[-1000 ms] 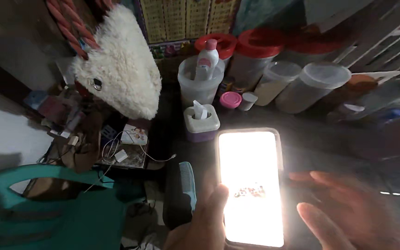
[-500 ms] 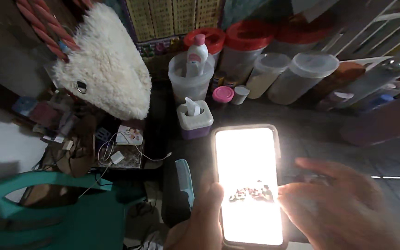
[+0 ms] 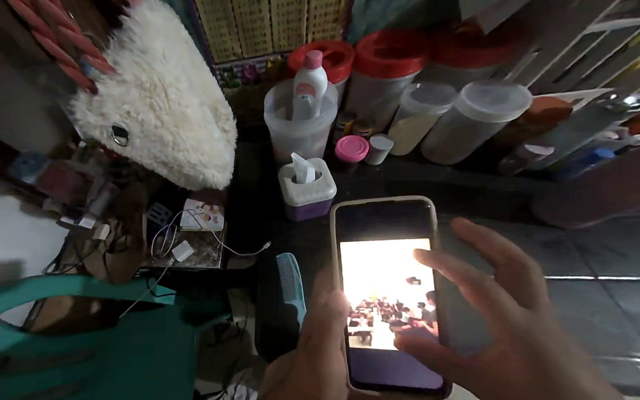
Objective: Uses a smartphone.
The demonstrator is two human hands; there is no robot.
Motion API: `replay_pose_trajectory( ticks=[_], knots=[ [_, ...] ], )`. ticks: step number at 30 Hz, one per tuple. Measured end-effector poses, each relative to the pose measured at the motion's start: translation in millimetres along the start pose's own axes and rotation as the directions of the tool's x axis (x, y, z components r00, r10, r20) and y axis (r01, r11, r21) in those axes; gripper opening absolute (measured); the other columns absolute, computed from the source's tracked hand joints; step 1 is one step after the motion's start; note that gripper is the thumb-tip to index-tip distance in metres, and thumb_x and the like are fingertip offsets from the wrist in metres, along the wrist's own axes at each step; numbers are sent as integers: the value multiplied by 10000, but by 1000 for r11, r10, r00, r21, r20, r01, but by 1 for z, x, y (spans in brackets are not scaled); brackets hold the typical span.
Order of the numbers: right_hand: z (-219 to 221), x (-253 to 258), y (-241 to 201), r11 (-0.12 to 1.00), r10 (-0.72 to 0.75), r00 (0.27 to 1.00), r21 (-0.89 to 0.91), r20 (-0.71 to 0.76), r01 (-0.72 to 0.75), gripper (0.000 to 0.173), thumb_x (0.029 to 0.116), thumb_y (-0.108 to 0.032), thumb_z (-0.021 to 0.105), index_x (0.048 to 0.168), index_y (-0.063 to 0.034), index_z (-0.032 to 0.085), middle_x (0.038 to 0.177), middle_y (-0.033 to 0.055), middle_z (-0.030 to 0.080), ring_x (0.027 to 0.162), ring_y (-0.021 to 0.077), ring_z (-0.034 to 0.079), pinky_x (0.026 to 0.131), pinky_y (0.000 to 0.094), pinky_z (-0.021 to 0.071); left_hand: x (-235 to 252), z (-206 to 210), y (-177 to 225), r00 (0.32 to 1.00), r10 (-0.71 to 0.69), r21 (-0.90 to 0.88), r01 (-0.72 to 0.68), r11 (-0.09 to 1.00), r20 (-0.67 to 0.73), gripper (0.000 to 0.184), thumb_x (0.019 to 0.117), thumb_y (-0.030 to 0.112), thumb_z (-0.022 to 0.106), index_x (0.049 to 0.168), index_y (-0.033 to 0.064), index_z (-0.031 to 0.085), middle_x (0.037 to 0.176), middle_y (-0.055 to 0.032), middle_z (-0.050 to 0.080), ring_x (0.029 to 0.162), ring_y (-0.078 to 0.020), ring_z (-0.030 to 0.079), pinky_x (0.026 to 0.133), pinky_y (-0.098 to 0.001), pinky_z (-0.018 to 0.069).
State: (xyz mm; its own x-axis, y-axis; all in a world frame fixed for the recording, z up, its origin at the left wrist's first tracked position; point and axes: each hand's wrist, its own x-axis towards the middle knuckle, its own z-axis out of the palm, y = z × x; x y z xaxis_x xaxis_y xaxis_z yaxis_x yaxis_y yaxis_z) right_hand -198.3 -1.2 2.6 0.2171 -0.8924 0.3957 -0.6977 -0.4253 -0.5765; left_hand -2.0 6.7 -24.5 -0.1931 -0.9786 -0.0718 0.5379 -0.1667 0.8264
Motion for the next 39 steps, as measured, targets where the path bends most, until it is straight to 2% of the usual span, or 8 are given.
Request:
replay_pose_trajectory(
  ticks=[17, 20, 22, 24, 27, 29, 32, 39],
  knots=[
    [-6, -1, 0, 999, -1, 999, -41, 37, 2, 816, 816, -646, 736, 1484, -242, 500, 1630, 211, 286, 1496, 359, 295, 1140, 518, 367, 2, 1, 1, 999, 8, -19, -8, 1000, 41, 901, 965, 646, 511, 1535, -14, 284, 1460, -75, 499, 1328, -70, 499, 1107, -309, 433],
    [-9, -1, -2, 1000, -23, 999, -2, 45, 23, 786, 820, -629, 749, 1470, -258, 506, 1637, 182, 271, 1520, 291, 258, 1177, 465, 333, 2, 2, 2, 999, 4, -26, -3, 1000, 37, 915, 956, 654, 521, 1537, -10, 280, 1465, -66, 497, 1332, -67, 496, 1110, -311, 431],
    [-9, -2, -3, 999, -38, 999, 38, 21, 37, 586, 858, -574, 750, 1351, -311, 574, 1639, 64, 271, 1533, 172, 221, 1200, 384, 319, 2, 3, 3, 1000, 3, -12, -3, 1000, 21, 922, 948, 663, 525, 1534, -8, 288, 1455, -61, 505, 1321, -55, 501, 1102, -298, 436],
    [-6, -3, -3, 996, -69, 998, 50, -15, 70, 268, 917, -486, 725, 1110, -317, 649, 1616, -15, 308, 1552, 151, 185, 1224, 406, 310, 1, 4, 4, 1000, 0, 9, 0, 1000, 1, 931, 941, 669, 528, 1532, -12, 297, 1445, -60, 511, 1315, -48, 502, 1095, -291, 438],
    [-3, -3, -1, 996, -86, 995, 2, -43, 86, 117, 974, -402, 666, 948, -288, 671, 1596, 24, 370, 1553, 231, 201, 1216, 465, 299, 2, 2, 2, 1000, -13, -30, 13, 999, 9, 938, 920, 684, 555, 1528, 13, 308, 1421, -56, 537, 1295, -75, 534, 1084, -321, 461],
    [-3, -3, 0, 999, -52, 998, -17, -40, 51, 181, 945, -431, 695, 988, -255, 690, 1596, 97, 376, 1535, 272, 249, 1191, 474, 336, 2, 2, 2, 1000, -22, -27, 22, 999, 5, 962, 913, 701, 549, 1534, 13, 292, 1434, -57, 528, 1300, -71, 530, 1086, -314, 460],
    [-6, -3, 0, 999, -8, 1000, -44, -3, 8, 362, 893, -498, 721, 1162, -261, 668, 1609, 168, 332, 1517, 321, 270, 1151, 491, 364, 3, 0, 1, 1000, -18, -60, 19, 998, 18, 933, 920, 686, 552, 1526, 24, 296, 1409, -40, 535, 1281, -67, 539, 1078, -319, 465],
    [-8, -2, 0, 1000, 8, 1000, -28, 15, -8, 506, 854, -524, 756, 1268, -262, 630, 1616, 183, 311, 1521, 326, 251, 1160, 496, 350, 5, -2, -2, 1000, -5, -94, 8, 996, 29, 924, 929, 674, 552, 1537, 27, 296, 1433, -55, 526, 1301, -85, 532, 1097, -334, 452]
  ],
)
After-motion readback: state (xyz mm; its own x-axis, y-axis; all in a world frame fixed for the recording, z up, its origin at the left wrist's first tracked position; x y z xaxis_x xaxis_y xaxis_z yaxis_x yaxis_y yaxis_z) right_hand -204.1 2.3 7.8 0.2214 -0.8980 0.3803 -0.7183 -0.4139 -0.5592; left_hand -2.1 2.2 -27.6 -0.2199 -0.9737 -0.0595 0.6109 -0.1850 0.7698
